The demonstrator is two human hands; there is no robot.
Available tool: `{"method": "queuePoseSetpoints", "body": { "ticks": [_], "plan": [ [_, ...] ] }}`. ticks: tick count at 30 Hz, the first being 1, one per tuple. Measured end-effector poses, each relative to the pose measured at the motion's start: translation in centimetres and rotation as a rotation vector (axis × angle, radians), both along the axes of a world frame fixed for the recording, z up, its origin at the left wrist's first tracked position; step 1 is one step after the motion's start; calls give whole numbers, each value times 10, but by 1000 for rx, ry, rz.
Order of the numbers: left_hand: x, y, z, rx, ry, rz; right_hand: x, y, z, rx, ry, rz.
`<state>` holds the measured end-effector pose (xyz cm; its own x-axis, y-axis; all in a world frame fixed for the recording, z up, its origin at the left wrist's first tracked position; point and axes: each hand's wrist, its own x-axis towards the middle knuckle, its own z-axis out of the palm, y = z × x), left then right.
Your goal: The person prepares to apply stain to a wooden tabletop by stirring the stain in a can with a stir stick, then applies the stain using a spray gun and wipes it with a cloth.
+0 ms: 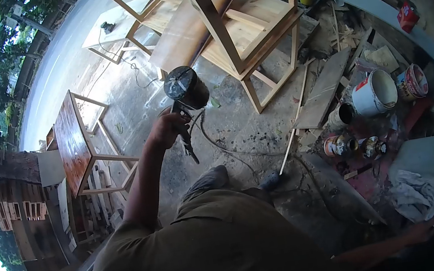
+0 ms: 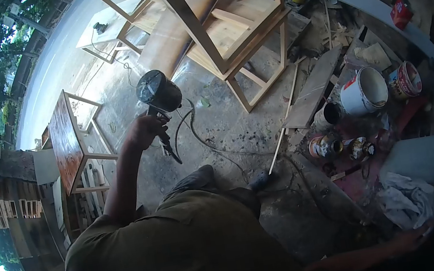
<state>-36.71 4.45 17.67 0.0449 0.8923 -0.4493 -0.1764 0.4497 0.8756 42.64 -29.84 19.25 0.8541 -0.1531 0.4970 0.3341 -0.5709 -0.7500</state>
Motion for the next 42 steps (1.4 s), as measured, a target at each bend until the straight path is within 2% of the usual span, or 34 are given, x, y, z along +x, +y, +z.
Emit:
{"method": "queuePoseSetpoints", "body": {
  "ticks": [1,2,4,5,6,8,12,14,15,16,17,18,19,21,22,23,26,27,28,31,34,38,40,42],
  "plan": [
    [-5,-2,0,-4,-3,0,-32,12,50,277,0,70],
    [-12,-2,0,-6,-2,7,10,-23,49,545,28,420],
    [-24,-9,13,45,53,7,-66,4,99,551,-224,828],
    [-25,-15,20,87,108,2,-85,1,103,329,-560,1091],
    [-31,-17,20,75,119,30,-120,26,106,310,-590,1148],
    [-41,-25,24,98,152,41,-210,92,102,428,-288,1160],
    [-71,-43,44,124,170,93,-383,196,102,838,626,1175],
    [-94,-57,56,108,180,114,-459,234,103,932,922,1181],
    [-104,-66,68,78,183,129,-498,252,107,948,1021,1188],
    [-117,-72,73,95,251,111,-517,279,86,809,1026,1311],
    [-131,-77,78,111,321,89,-580,292,106,790,1152,1241],
    [-144,-83,85,121,372,74,-611,310,94,803,1311,1268],
    [-156,-88,88,129,410,86,-638,330,72,782,1343,1390],
    [-178,-93,90,171,396,90,-713,349,62,777,1541,1514],
    [-188,-96,104,173,475,52,-751,354,57,757,1583,1551],
    [-201,-97,104,153,495,96,-782,360,39,767,1594,1725],
    [-240,-95,96,89,560,173,-865,360,60,753,1779,1755],
    [-256,-93,89,80,532,190,-885,365,51,736,1847,1775],
    [-265,-93,84,74,503,208,-900,371,42,731,1860,1893],
    [-305,-85,84,61,480,271,-957,398,21,711,2024,1944],
    [-342,-72,72,70,411,337,-1011,440,-17,532,2031,2125],
    [-377,-49,61,37,497,484,-1080,476,-46,484,2215,2057],
    [-402,-30,51,-38,467,538,-1117,483,-35,403,2173,2105],
    [-420,-17,62,-99,416,622,-1149,485,-15,337,2157,2095]
  ]
}}
